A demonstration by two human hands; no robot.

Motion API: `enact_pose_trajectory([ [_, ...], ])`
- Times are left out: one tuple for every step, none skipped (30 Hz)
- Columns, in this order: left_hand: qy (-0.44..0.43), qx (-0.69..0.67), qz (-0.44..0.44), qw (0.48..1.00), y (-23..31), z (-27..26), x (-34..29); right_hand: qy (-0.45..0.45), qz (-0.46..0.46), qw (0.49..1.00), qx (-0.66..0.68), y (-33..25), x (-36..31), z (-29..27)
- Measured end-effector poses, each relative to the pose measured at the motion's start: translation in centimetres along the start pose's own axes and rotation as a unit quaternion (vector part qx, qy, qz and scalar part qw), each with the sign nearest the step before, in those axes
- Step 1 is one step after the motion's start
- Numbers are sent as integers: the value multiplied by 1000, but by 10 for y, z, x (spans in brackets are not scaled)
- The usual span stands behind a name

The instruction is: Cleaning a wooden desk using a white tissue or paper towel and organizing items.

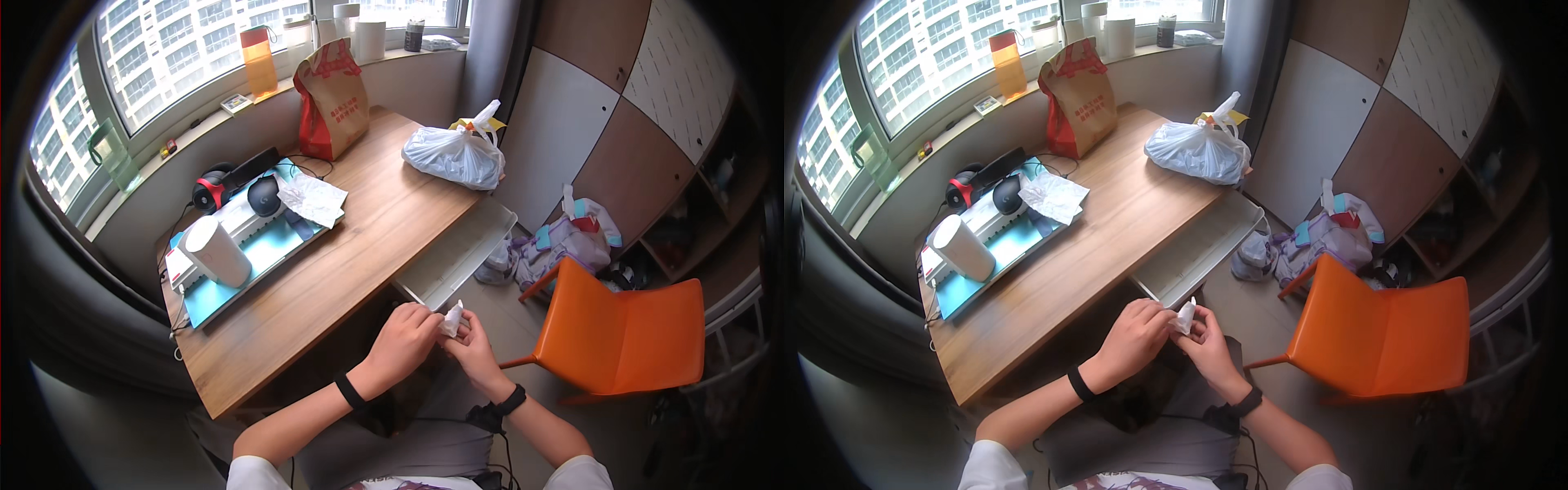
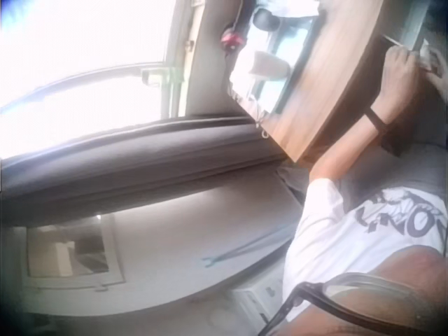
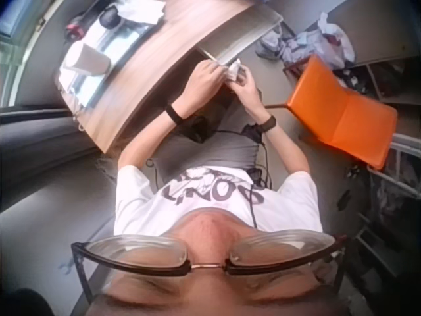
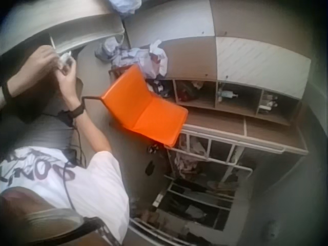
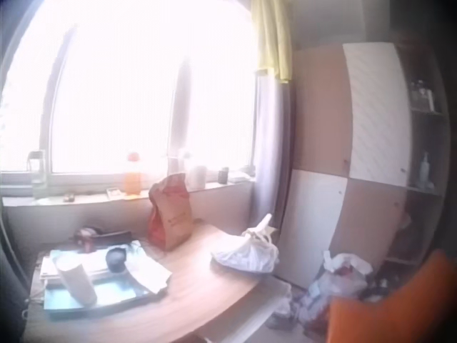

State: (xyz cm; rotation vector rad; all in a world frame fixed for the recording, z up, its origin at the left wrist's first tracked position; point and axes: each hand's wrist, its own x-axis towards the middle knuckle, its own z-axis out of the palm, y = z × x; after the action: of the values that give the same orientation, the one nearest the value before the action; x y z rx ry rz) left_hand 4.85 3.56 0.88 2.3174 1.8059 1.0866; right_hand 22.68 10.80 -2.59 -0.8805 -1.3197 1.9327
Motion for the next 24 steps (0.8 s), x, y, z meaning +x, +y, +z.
enact_pose_trajectory([
  [34, -6, 4, 999, 1, -3, -1, -15, -1, 1000, 2, -4, 0, 2],
  [68, -12, 8, 998, 0, -5, -2, -30, -3, 1000, 5, -6, 0, 4],
  [61, -33, -11, 998, 0, -5, -6, -43, -23, 999, 17, -3, 1, 3],
  [60, -31, -12, 998, 0, -6, -10, -44, -22, 999, 19, -8, -2, 7],
  [72, -44, -15, 996, 0, -7, -13, -65, -26, 997, 12, -16, -5, 12],
  [83, -56, -18, 995, -1, -9, -16, -86, -30, 996, 5, -21, -8, 15],
  [83, -57, -16, 995, 0, -11, -17, -85, -31, 996, 5, -21, -9, 13],
  [77, -61, -10, 995, 1, -15, -18, -88, -11, 996, 21, -22, -9, 9],
  [71, -64, -3, 995, 2, -18, -19, -91, 9, 995, 38, -22, -9, 5],
  [71, -63, -3, 995, 4, -21, -19, -91, 8, 995, 38, -20, -9, 0],
  [83, -64, 3, 994, 6, -24, -20, -94, 14, 995, 26, -17, -8, -5],
  [96, -65, 10, 993, 7, -26, -21, -97, 19, 995, 14, -15, -8, -9],
  [96, -64, 9, 993, 8, -28, -23, -97, 19, 995, 14, -15, -8, -8],
  [105, -60, 18, 993, 10, -30, -26, -62, 6, 998, 15, -16, -8, -7],
  [114, -55, 27, 992, 10, -31, -29, -28, -7, 999, 15, -16, -7, -5],
  [113, -54, 27, 992, 10, -32, -32, -28, -8, 999, 16, -16, -6, -4],
  [109, -44, 32, 992, 11, -34, -36, -1, -32, 999, 10, -15, -3, -3],
  [105, -34, 38, 993, 11, -34, -38, 26, -56, 998, 4, -14, -2, -2],
  [105, -33, 37, 993, 14, -34, -41, 25, -56, 998, 4, -15, -1, 0],
  [104, -14, -2, 995, 17, -35, -43, 22, -68, 997, -2, -17, -2, 2],
  [102, 5, -42, 994, 21, -34, -45, 19, -81, 996, -9, -18, -2, 4],
  [102, 7, -43, 994, 25, -33, -48, 17, -81, 997, -8, -19, -4, 9],
  [98, -24, -84, 991, 30, -30, -50, -6, -93, 996, -18, -19, -5, 15],
  [94, -54, -125, 986, 33, -28, -53, -29, -105, 994, -28, -17, -6, 21],
])
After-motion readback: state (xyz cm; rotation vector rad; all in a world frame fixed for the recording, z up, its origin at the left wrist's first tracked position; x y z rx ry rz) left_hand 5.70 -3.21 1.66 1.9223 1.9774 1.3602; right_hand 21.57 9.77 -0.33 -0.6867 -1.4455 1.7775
